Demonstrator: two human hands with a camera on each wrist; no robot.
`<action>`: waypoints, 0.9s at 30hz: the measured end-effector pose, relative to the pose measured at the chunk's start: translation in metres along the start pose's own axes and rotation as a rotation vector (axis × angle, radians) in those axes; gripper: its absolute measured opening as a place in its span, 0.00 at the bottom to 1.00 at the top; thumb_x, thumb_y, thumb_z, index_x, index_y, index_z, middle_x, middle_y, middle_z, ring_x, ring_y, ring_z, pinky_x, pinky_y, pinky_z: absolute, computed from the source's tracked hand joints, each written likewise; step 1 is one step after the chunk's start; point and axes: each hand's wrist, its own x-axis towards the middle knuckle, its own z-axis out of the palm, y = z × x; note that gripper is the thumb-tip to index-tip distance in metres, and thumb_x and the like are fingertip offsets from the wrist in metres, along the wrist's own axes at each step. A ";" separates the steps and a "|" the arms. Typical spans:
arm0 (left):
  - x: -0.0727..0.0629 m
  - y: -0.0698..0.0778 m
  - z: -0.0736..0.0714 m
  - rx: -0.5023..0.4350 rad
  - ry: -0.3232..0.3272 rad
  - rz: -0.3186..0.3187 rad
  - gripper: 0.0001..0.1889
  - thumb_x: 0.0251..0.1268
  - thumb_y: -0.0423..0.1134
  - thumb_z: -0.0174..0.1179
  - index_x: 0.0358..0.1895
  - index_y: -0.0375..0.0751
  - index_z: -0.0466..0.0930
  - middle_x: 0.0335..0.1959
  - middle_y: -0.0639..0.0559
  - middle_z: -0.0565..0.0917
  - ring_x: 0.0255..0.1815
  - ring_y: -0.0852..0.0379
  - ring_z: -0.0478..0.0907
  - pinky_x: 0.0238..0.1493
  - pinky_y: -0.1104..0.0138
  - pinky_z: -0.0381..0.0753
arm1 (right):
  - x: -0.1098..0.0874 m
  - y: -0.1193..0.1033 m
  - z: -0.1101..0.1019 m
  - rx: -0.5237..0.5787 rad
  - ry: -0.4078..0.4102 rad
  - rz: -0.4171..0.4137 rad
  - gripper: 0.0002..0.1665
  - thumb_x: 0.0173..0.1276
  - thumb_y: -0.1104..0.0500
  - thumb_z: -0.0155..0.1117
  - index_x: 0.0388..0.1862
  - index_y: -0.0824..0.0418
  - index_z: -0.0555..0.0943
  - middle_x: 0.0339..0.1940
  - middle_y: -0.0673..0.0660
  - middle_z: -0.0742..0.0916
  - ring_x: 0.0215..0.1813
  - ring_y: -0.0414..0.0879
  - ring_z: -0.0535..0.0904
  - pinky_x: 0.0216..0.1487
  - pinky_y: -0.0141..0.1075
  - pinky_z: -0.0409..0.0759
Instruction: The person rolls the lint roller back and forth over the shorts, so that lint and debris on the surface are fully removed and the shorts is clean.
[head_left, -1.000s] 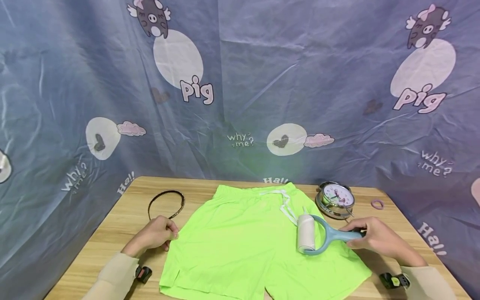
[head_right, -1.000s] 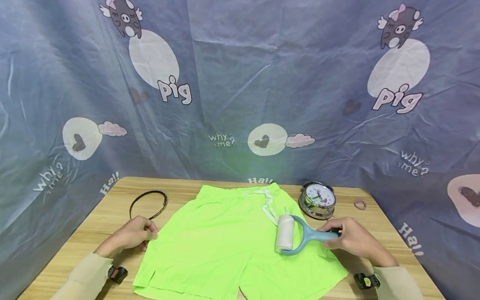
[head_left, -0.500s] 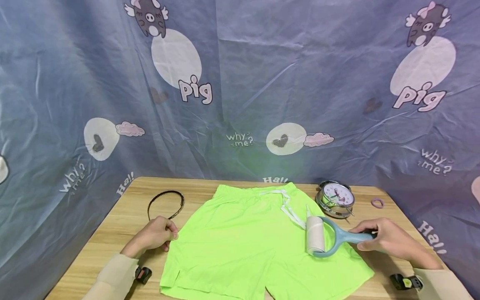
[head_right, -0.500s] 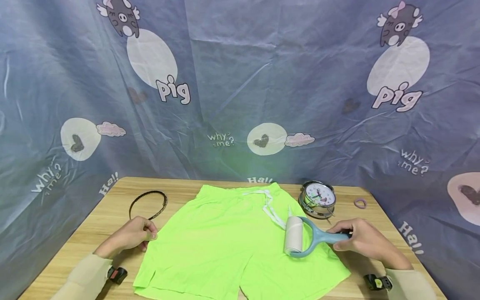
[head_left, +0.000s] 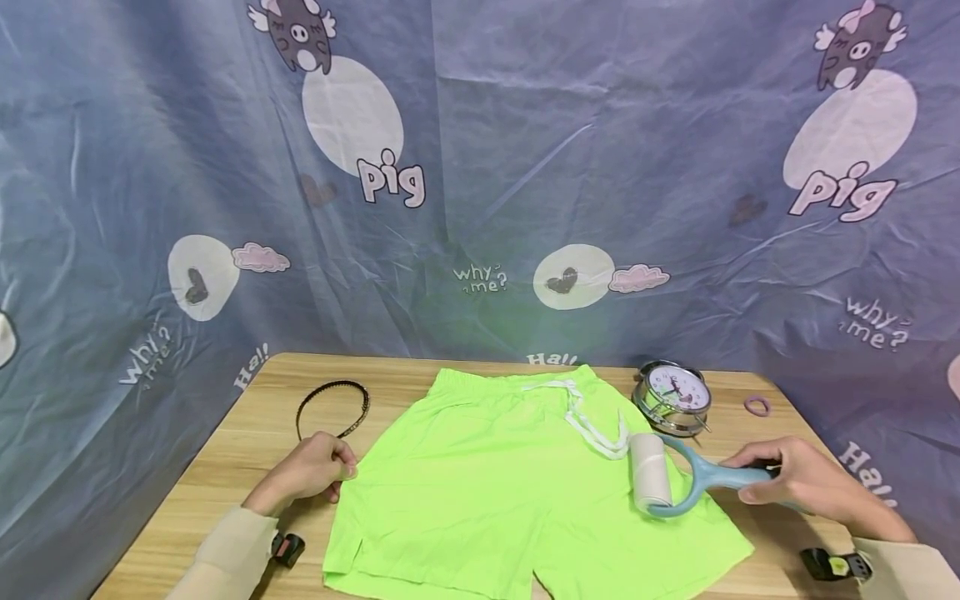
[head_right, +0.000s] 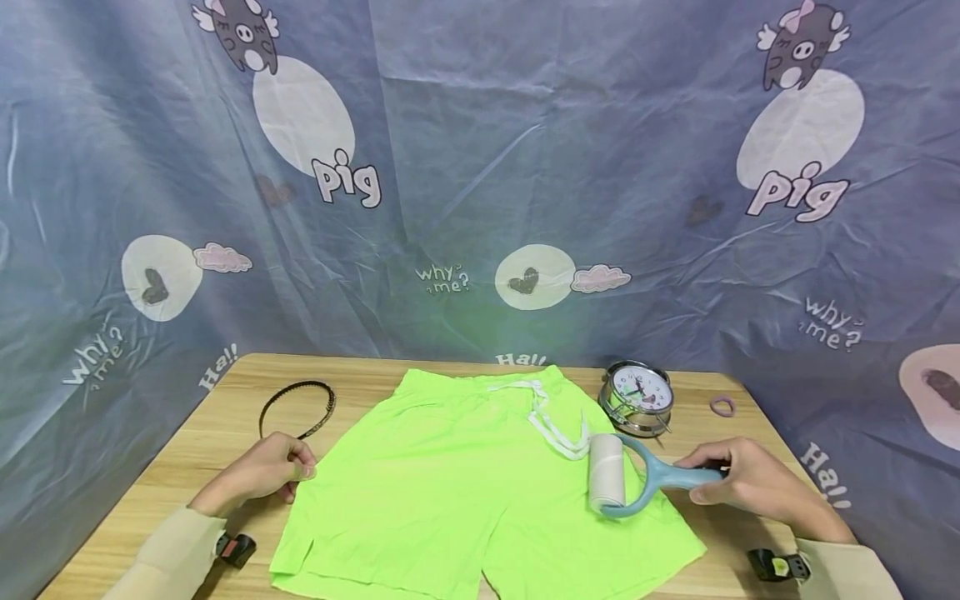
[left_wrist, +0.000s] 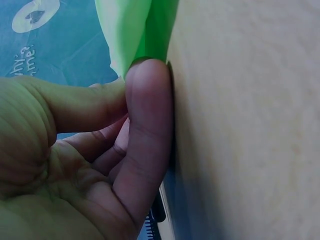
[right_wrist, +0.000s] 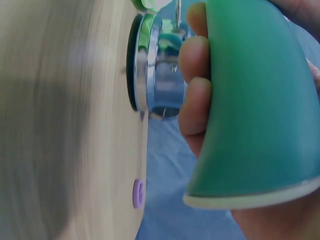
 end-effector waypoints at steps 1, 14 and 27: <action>0.000 0.000 0.000 0.002 -0.001 -0.001 0.03 0.63 0.25 0.61 0.32 0.33 0.82 0.27 0.44 0.80 0.20 0.53 0.77 0.22 0.64 0.84 | -0.002 0.002 -0.002 -0.004 -0.003 -0.002 0.16 0.54 0.67 0.76 0.43 0.57 0.89 0.35 0.40 0.90 0.35 0.27 0.77 0.32 0.25 0.71; -0.001 0.000 -0.001 0.017 0.009 -0.015 0.03 0.64 0.26 0.61 0.33 0.32 0.82 0.26 0.44 0.79 0.20 0.53 0.77 0.21 0.64 0.83 | -0.030 0.026 -0.025 -0.038 -0.056 0.103 0.13 0.58 0.65 0.74 0.43 0.56 0.89 0.32 0.43 0.90 0.32 0.29 0.73 0.29 0.26 0.66; -0.002 -0.001 -0.001 0.005 -0.016 0.010 0.02 0.64 0.27 0.62 0.34 0.32 0.83 0.29 0.44 0.80 0.21 0.54 0.77 0.22 0.64 0.84 | -0.037 0.027 -0.035 -0.070 -0.076 0.150 0.14 0.55 0.64 0.74 0.41 0.53 0.89 0.28 0.41 0.87 0.29 0.30 0.71 0.28 0.27 0.61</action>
